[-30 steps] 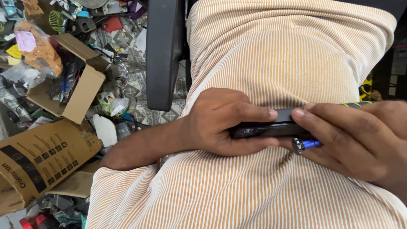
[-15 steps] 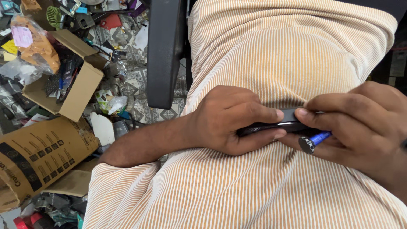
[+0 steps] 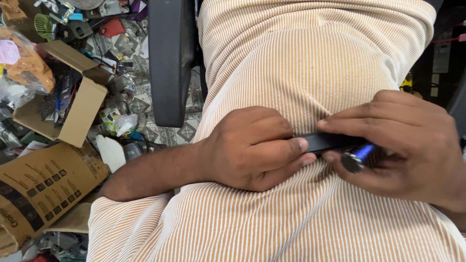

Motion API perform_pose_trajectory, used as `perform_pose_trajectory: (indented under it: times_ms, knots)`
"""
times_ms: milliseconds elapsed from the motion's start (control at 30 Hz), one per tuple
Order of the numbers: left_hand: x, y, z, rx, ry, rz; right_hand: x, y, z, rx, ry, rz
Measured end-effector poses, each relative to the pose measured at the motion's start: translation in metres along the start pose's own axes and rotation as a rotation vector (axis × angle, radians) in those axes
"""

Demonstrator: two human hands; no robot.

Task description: The person sits in an office chair with a black laptop battery on their lap. They pry at the battery's seam with a blue screwdriver, wrap a yellow rubber band around the casing for grip, and continue prying and working the casing apart by hand.

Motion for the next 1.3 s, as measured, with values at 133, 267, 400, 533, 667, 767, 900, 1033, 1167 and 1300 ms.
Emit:
perform_pose_trajectory:
  times_ms: [133,267,400,533,667,767,900,1033,1167,1300]
  knots:
    - [-0.003,0.001,0.002,-0.003,-0.014,-0.037,-0.001,0.001,-0.002,0.006,0.003,0.008]
    - [-0.002,0.001,0.002,0.006,-0.021,-0.042,-0.001,0.004,-0.005,-0.027,0.022,0.053]
    - [-0.001,0.001,0.001,0.027,-0.015,-0.069,0.001,0.002,-0.007,-0.001,0.016,0.032]
    - [-0.006,0.004,0.002,-0.024,-0.041,-0.064,0.005,-0.003,-0.01,0.019,0.029,0.044]
    - [-0.017,0.016,0.007,-0.222,-0.138,0.029,0.008,-0.004,-0.011,0.056,0.037,0.039]
    - [-0.022,0.026,0.011,-0.384,-0.215,0.131,0.008,-0.006,-0.009,0.054,0.049,0.044]
    - [-0.025,0.023,0.006,-0.412,-0.348,0.05,0.006,-0.013,-0.004,0.045,0.049,0.048]
    - [-0.025,0.019,0.001,-0.422,-0.346,-0.059,0.006,-0.012,0.016,0.112,-0.043,0.145]
    - [-0.024,0.013,0.003,-0.398,-0.318,-0.065,0.014,0.01,0.032,0.145,-0.088,0.162]
    - [-0.022,0.009,0.002,-0.351,-0.32,-0.034,0.023,0.022,0.028,0.207,-0.146,0.081]
Point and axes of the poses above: each hand's wrist, its own x-axis away from the middle knuckle, its own z-axis out of the back of the hand, y = z × x, the point moved 3 cm from there along -x, towards the middle knuckle, and after that the axes turned 12 degrees about -x, right-handed, at the moved point
